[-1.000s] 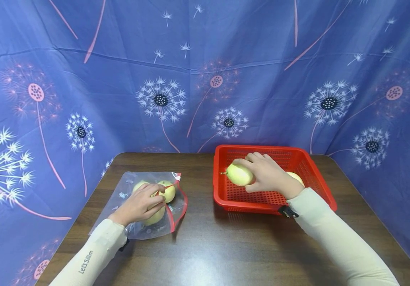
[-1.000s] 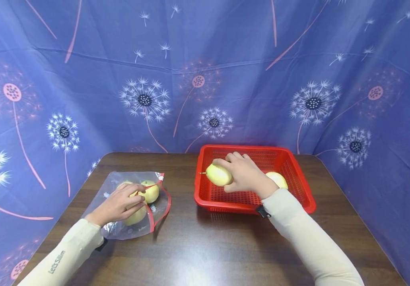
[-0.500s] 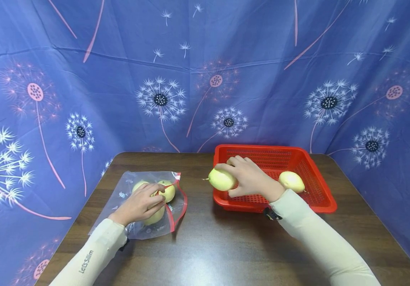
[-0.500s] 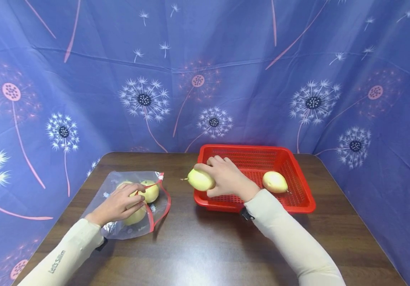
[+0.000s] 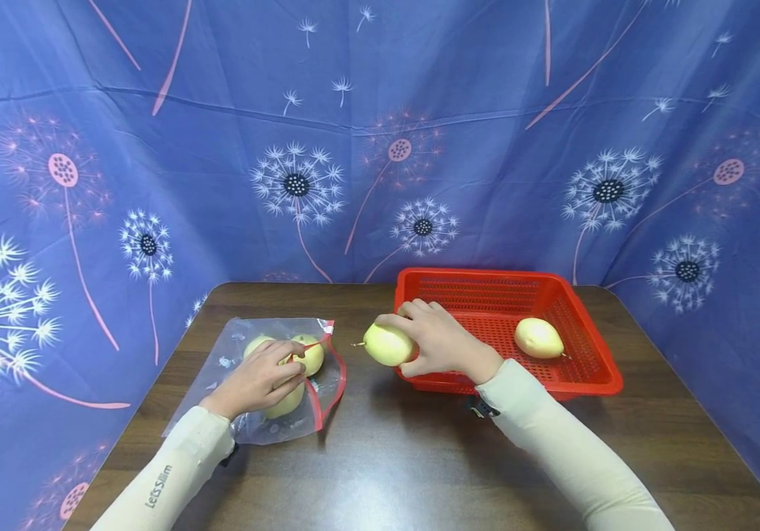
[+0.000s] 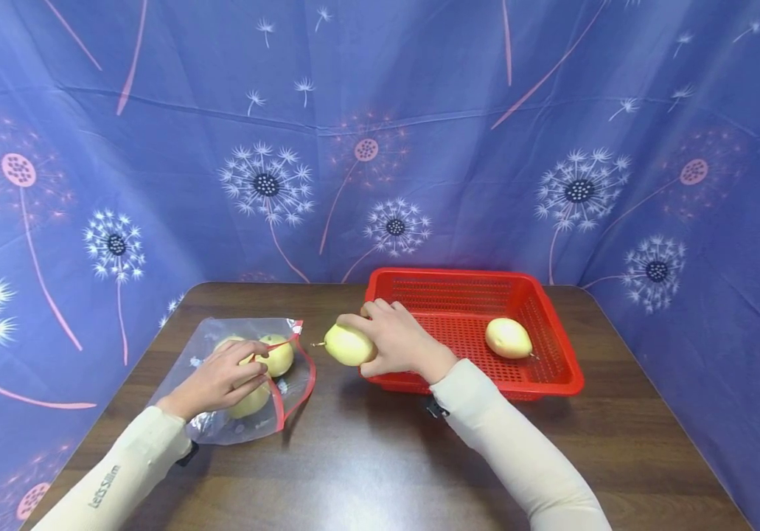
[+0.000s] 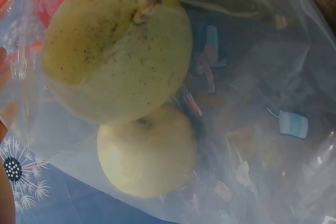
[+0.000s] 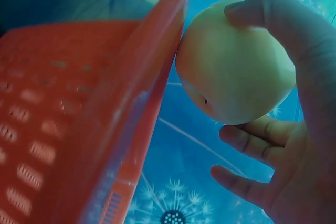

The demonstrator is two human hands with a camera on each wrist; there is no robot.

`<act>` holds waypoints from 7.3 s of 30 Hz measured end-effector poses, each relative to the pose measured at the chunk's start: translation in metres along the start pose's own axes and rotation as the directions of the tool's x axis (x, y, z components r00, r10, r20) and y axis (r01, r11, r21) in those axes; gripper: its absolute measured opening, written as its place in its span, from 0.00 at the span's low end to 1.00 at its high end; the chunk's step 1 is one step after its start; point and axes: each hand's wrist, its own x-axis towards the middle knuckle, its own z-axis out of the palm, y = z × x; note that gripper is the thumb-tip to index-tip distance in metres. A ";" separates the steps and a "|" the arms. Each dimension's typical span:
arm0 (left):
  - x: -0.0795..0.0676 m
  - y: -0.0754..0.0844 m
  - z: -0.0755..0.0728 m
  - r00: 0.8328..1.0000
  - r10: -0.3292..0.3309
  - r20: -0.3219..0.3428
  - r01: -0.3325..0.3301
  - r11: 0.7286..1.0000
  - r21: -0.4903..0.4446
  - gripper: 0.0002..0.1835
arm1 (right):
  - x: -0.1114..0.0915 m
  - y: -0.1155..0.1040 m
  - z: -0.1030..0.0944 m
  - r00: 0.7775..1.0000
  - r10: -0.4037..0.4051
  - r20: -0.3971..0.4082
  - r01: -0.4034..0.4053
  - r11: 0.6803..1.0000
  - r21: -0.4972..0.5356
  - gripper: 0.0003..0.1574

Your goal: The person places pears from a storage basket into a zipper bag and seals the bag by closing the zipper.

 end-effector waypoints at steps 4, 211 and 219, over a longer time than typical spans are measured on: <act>0.000 0.000 0.000 1.000 0.000 0.003 0.000 1.000 -0.004 0.05 | 0.004 -0.006 0.004 1.000 -0.019 -0.016 0.019 1.000 0.001 0.46; -0.001 0.003 0.005 0.999 -0.040 -0.007 0.040 0.999 -0.037 0.20 | 0.003 -0.066 0.063 0.897 -0.275 0.347 0.321 0.944 -0.082 0.29; -0.001 0.002 0.004 0.999 -0.027 -0.024 0.027 0.999 -0.034 0.19 | -0.003 -0.054 0.043 0.920 -0.284 0.272 0.327 0.936 -0.130 0.28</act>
